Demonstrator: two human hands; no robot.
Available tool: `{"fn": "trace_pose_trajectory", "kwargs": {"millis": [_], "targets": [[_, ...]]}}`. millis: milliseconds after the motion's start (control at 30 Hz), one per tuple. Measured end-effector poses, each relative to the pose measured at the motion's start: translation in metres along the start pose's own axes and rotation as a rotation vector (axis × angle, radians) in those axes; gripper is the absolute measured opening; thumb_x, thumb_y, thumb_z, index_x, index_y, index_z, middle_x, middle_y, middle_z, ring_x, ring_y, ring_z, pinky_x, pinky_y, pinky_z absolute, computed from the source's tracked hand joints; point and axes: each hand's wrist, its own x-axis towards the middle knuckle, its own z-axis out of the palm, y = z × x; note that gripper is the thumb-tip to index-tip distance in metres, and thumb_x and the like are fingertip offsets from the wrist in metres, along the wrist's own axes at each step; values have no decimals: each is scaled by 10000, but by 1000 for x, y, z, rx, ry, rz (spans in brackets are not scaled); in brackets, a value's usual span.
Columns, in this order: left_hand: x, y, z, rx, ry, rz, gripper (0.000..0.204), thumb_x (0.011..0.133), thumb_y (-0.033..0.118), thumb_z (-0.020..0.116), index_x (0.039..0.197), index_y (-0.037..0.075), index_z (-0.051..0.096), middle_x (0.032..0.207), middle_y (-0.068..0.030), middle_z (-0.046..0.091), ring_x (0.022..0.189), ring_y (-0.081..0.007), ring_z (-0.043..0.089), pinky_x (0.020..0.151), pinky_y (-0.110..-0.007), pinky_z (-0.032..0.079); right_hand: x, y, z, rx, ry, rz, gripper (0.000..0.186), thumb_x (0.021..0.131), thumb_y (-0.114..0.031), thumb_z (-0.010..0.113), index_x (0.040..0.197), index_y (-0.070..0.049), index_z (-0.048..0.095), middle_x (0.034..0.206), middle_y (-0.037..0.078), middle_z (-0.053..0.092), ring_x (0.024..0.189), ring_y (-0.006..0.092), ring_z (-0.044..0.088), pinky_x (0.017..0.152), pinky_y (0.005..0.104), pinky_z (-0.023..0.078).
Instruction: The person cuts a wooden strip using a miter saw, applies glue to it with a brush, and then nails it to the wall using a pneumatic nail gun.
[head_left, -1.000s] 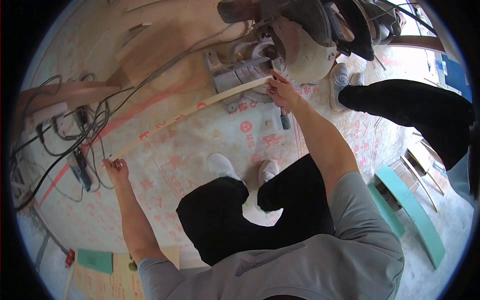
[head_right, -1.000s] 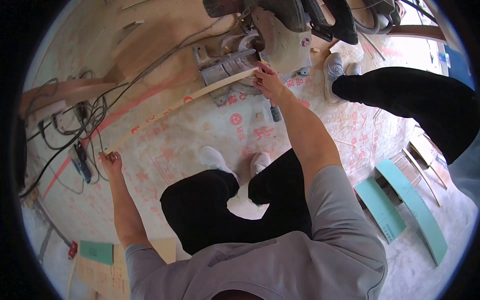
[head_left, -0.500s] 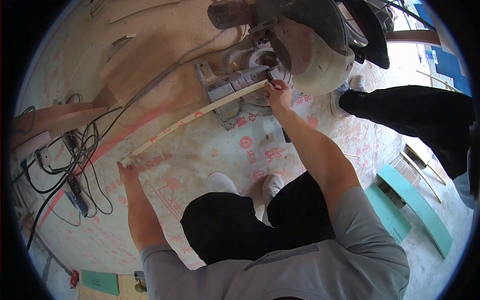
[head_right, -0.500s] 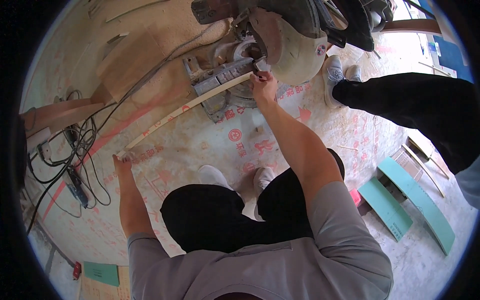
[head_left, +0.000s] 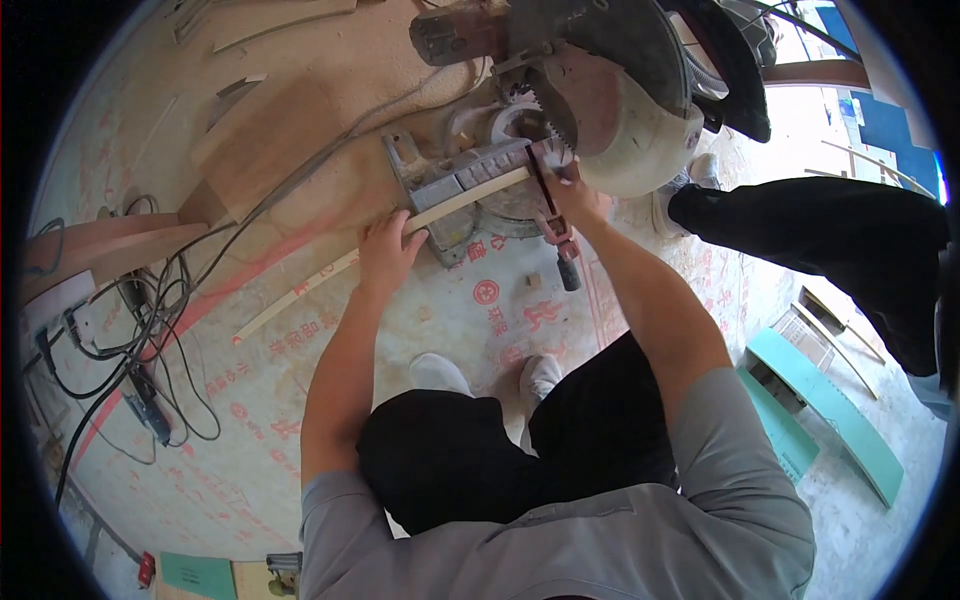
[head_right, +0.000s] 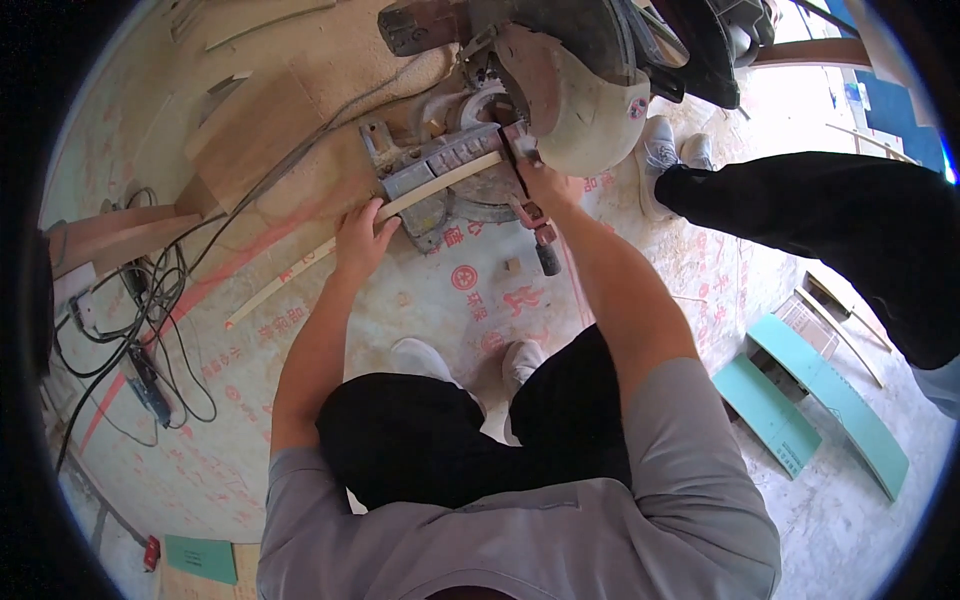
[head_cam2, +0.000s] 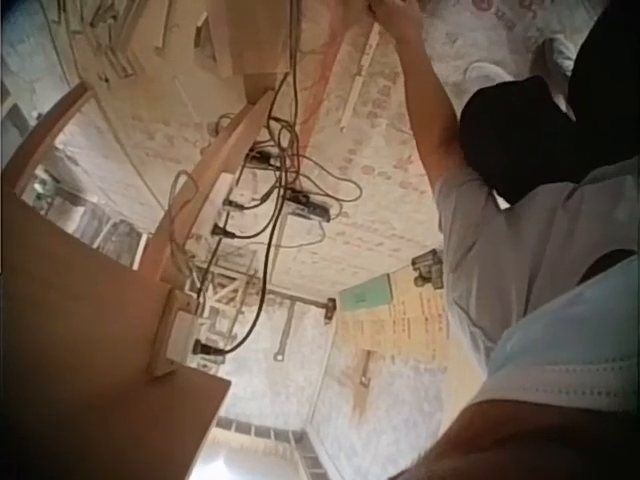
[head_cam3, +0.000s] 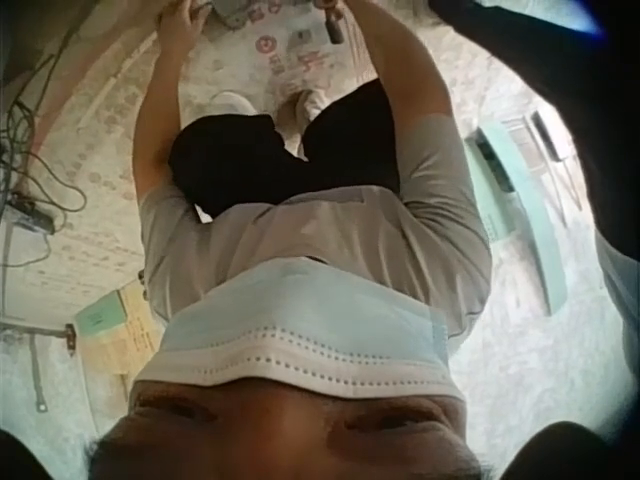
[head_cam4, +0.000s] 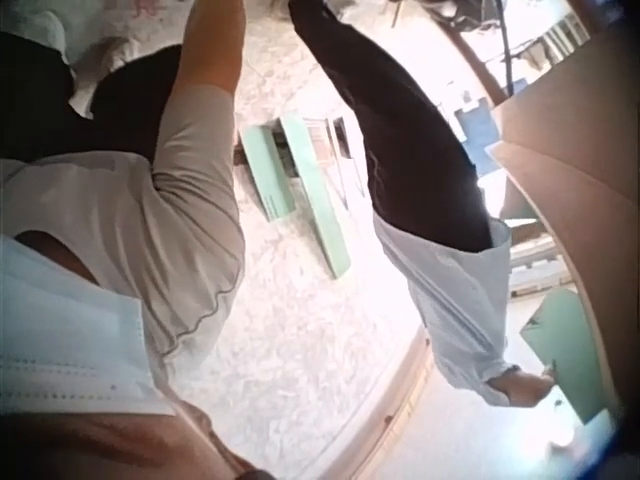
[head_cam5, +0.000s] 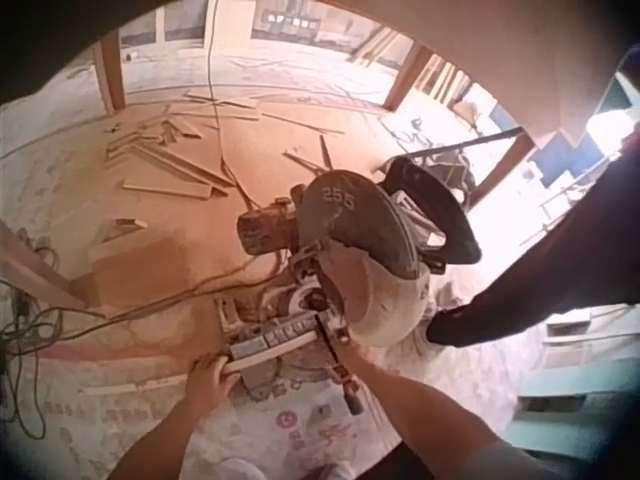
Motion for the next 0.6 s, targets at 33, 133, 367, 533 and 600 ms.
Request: {"fn": "trace_pose_trajectory", "kwargs": {"millis": [33, 133, 367, 533, 600], "targets": [[5, 3, 3, -8, 15, 14, 448, 908, 377, 679, 1213, 57, 606, 1084, -178, 692, 1061, -356, 630, 927, -469, 450, 8, 31, -7, -107, 135, -176, 506, 843, -459, 669, 1259, -175, 621, 1176, 142, 689, 1115, 356, 639, 928, 454, 492], [28, 27, -3, -131, -169, -83, 398, 916, 369, 675, 1149, 53, 612, 999, -188, 708, 947, -375, 671, 830, -459, 498, 53, 136, -81, -283, 408, -482, 418, 863, -382, 652, 1196, -130, 672, 1068, 177, 719, 1026, 387, 672, 855, 474, 531], [35, 15, -5, -106, -7, -57, 385, 915, 363, 682, 1084, 21, 633, 883, -191, 714, 859, -388, 686, 802, -473, 521, 83, 66, -296, 534, 321, -839, 487, 947, -396, 656, 1314, -87, 574, 1093, 43, 689, 944, 132, 620, 822, 332, 500], [45, 10, -17, -43, -117, -180, 387, 880, 412, 709, 941, 30, 708, 962, -178, 718, 908, -363, 685, 797, -475, 522, 1, -137, -365, 505, -196, -252, 733, 986, -654, 407, 1552, -194, 334, 1465, 167, 483, 1206, 414, 578, 1032, 477, 480], [63, 41, -3, -10, -72, -153, 419, 869, 448, 709, 952, 37, 710, 943, -168, 719, 898, -361, 686, 795, -474, 520, 64, -129, -374, -104, 117, -914, 632, 1008, -579, 425, 1473, -152, 424, 1288, 169, 581, 1026, 330, 631, 906, 441, 517]]}}
